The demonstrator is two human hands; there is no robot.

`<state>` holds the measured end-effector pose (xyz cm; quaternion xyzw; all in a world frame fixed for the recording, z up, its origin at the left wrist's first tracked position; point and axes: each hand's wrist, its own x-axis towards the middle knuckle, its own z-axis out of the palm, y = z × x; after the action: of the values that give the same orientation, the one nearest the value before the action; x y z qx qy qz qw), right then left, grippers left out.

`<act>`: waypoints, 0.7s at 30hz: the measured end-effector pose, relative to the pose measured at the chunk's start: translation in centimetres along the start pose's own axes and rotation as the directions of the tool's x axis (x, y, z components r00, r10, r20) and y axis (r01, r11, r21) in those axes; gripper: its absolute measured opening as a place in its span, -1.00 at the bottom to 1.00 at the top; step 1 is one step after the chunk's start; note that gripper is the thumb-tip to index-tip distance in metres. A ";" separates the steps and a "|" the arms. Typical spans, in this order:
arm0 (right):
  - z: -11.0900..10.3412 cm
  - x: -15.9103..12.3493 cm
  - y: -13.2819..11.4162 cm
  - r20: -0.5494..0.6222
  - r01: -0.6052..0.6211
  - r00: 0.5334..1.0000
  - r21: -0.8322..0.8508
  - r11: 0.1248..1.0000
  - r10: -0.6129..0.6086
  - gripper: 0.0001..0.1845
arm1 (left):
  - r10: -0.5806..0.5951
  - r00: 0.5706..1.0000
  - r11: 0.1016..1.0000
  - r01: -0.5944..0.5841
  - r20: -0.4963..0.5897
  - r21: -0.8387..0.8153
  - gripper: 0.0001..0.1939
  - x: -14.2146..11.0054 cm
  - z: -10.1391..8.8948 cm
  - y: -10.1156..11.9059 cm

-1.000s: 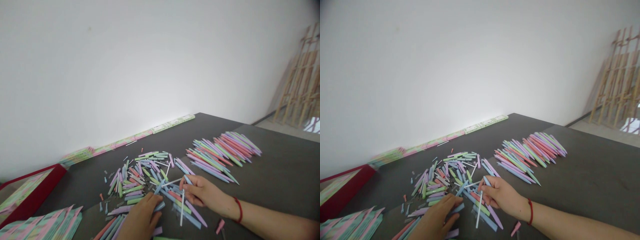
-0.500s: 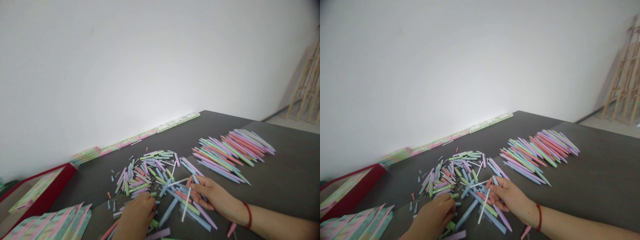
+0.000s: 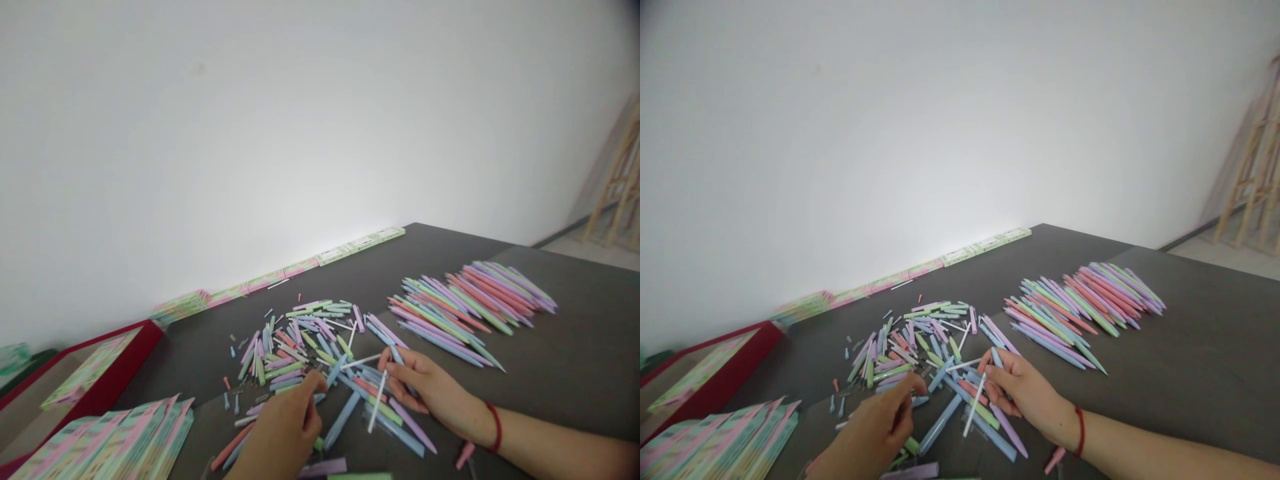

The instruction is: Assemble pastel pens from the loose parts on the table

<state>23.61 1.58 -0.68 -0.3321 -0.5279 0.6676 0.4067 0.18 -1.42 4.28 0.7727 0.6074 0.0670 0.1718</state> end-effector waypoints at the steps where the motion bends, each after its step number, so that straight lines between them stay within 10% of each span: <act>1: 0.0 0.0 -0.1 0.000 0.001 1.000 -0.016 1.000 -0.001 -0.72 | 0.013 1.000 1.000 -0.012 0.007 -0.018 -0.72 -0.1 0.0 0.3; 15: 0.6 -0.3 -0.4 0.007 0.005 1.000 -0.104 0.995 -0.004 -0.70 | -0.014 0.997 0.991 0.024 -0.079 0.130 -0.92 -0.4 0.6 1.1; 18: 0.6 -0.3 -0.4 0.019 0.036 0.999 -0.167 0.985 -0.033 -0.68 | -0.046 0.998 0.998 0.044 -0.042 -0.036 -0.80 -0.5 -0.7 0.2; 21: 0.5 -0.2 -0.3 0.036 0.061 0.998 -0.213 0.975 -0.055 -0.69 | -0.027 0.975 0.892 0.122 0.219 -0.436 -0.67 -0.6 -1.5 -0.4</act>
<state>23.32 1.22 -0.29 -0.3484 -0.6120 0.5997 0.3800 -0.79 -1.62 5.60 0.6913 0.5839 0.1173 0.4092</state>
